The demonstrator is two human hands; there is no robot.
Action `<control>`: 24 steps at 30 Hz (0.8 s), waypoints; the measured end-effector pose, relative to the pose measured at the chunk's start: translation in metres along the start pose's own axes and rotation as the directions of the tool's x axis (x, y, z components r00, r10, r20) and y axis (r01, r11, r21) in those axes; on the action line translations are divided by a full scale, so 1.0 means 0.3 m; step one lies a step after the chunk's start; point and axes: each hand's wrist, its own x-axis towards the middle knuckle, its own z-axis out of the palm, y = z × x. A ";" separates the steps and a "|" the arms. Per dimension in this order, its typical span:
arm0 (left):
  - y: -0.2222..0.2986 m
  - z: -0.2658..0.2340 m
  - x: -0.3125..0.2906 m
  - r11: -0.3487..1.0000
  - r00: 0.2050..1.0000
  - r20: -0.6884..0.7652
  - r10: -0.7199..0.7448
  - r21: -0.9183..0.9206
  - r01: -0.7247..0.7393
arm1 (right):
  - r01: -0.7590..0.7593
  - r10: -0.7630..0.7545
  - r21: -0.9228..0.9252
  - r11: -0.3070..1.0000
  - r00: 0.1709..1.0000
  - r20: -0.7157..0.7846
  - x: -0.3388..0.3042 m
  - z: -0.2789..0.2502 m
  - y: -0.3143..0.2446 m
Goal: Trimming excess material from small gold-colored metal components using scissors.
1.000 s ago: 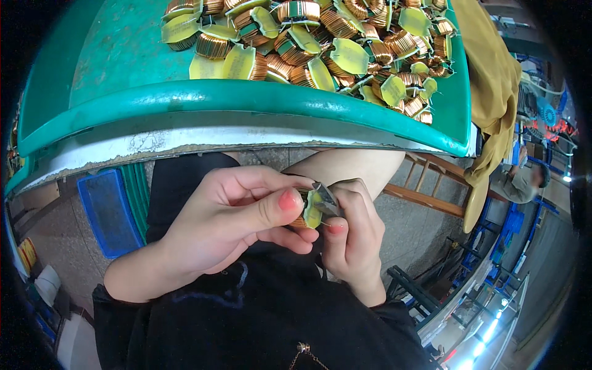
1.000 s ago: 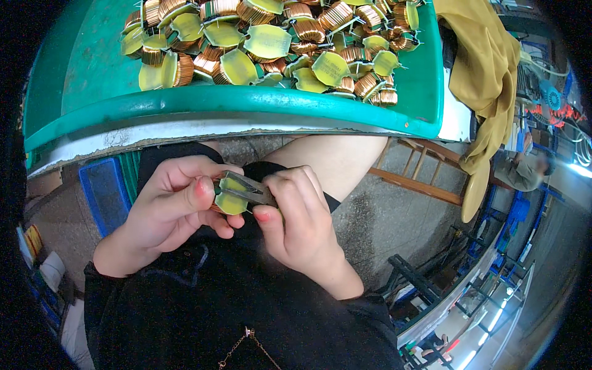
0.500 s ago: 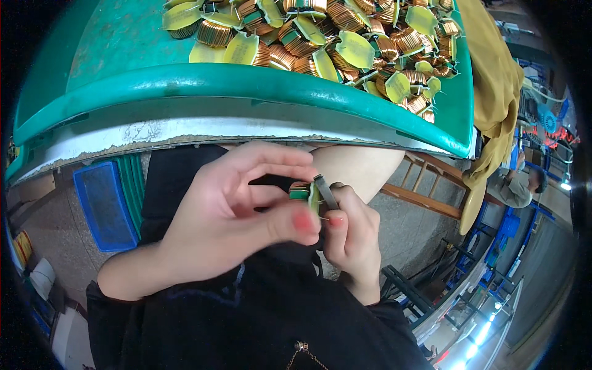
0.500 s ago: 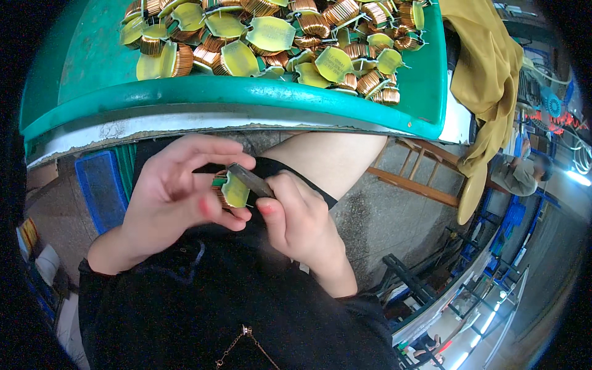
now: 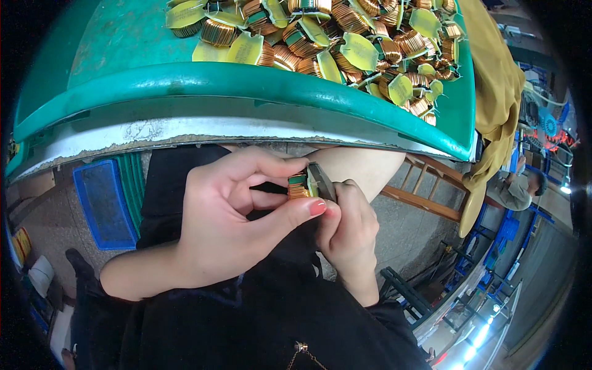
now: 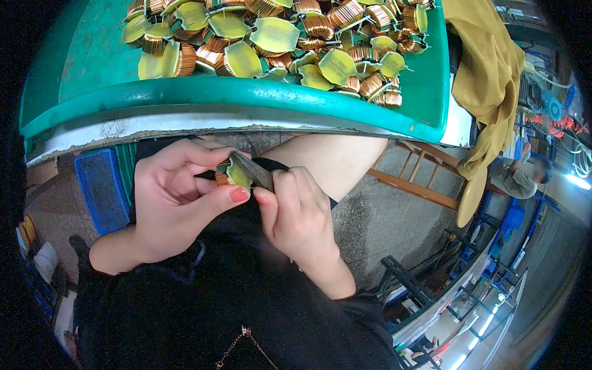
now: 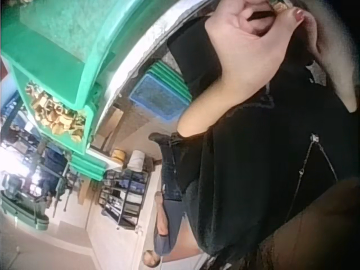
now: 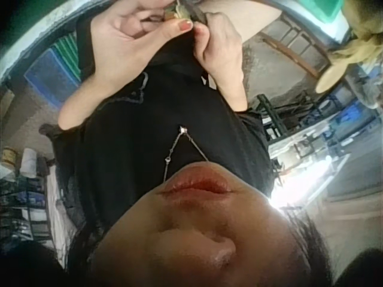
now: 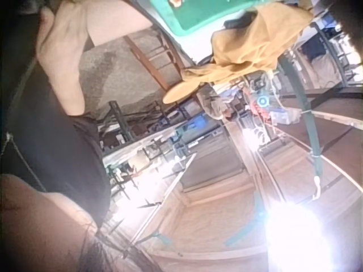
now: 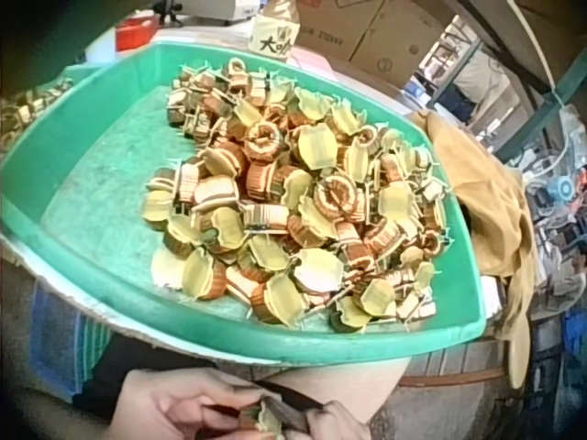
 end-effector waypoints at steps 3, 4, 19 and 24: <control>-0.004 0.007 0.007 1.000 0.998 -0.061 -0.001 -0.031 -0.001 | 0.005 -0.006 -0.089 0.996 1.000 -0.011 0.003 -0.003 0.001; -0.002 0.002 0.012 0.998 0.999 -0.042 -0.003 -0.057 0.001 | -0.013 0.013 -0.046 0.999 1.000 -0.012 0.007 -0.006 -0.004; -0.005 -0.016 0.027 0.952 0.996 0.061 -0.068 -0.296 0.083 | -0.081 0.085 0.159 0.984 0.996 -0.019 -0.007 -0.021 0.002; -0.004 -0.019 0.021 0.965 0.992 0.056 -0.111 -0.232 0.121 | -0.038 0.039 0.026 0.999 0.999 -0.016 0.004 -0.024 -0.009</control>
